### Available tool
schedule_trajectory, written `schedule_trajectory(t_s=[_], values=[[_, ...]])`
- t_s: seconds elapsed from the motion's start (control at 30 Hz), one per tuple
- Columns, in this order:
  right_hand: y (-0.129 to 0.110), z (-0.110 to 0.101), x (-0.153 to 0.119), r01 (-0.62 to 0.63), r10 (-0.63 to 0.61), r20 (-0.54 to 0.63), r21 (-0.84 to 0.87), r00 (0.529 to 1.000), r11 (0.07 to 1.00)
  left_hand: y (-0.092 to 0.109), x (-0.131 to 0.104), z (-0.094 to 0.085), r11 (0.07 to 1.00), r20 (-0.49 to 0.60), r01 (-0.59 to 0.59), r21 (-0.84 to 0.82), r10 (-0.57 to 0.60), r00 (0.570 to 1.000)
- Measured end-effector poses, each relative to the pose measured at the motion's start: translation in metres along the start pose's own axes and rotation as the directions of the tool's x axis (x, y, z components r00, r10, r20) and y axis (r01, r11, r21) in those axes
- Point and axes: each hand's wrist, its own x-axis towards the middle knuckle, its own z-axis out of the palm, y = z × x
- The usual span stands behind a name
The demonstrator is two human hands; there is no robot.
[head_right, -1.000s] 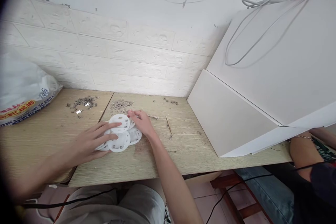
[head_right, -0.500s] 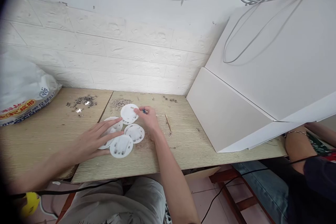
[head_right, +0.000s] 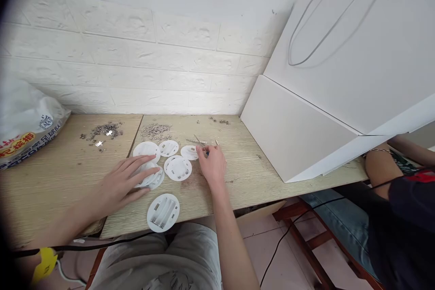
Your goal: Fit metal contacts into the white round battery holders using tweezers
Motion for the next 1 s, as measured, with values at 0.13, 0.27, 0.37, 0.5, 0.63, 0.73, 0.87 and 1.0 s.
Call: schedule_trajectory(t_s=[0.13,0.27,0.37,0.5,0.63,0.73,0.87,1.0], values=[[-0.003,-0.007,-0.017,0.072,-0.063,-0.133,0.066,0.989,0.995,-0.003,-0.007,0.000,0.999,-0.008,0.021,-0.035,-0.021,1.000],[-0.010,-0.019,-0.065,0.174,-0.139,-0.168,0.223,0.976,0.959,-0.002,-0.015,-0.002,0.997,-0.048,0.044,-0.065,-0.047,0.998],[-0.013,-0.020,-0.107,0.265,-0.277,0.010,0.270,0.961,0.926,0.002,-0.020,-0.005,0.992,-0.067,0.074,-0.098,-0.081,0.994],[-0.009,-0.012,-0.135,0.427,-0.456,0.230,0.168,0.860,0.889,0.008,-0.026,-0.005,0.982,-0.110,0.126,-0.139,-0.142,0.984],[-0.002,-0.006,-0.130,0.459,-0.462,0.262,0.079,0.847,0.885,0.007,-0.036,-0.006,0.974,-0.142,0.157,-0.163,-0.181,0.973],[0.002,-0.007,-0.116,0.454,-0.454,0.219,0.055,0.864,0.890,0.001,-0.042,-0.010,0.967,-0.148,0.191,-0.171,-0.216,0.965],[0.004,-0.007,-0.098,0.428,-0.427,0.183,0.033,0.886,0.903,-0.007,-0.047,-0.010,0.966,-0.132,0.207,-0.158,-0.228,0.965],[0.003,-0.005,-0.092,0.393,-0.410,0.168,0.126,0.896,0.911,-0.009,-0.050,-0.004,0.969,-0.119,0.197,-0.148,-0.216,0.969]])
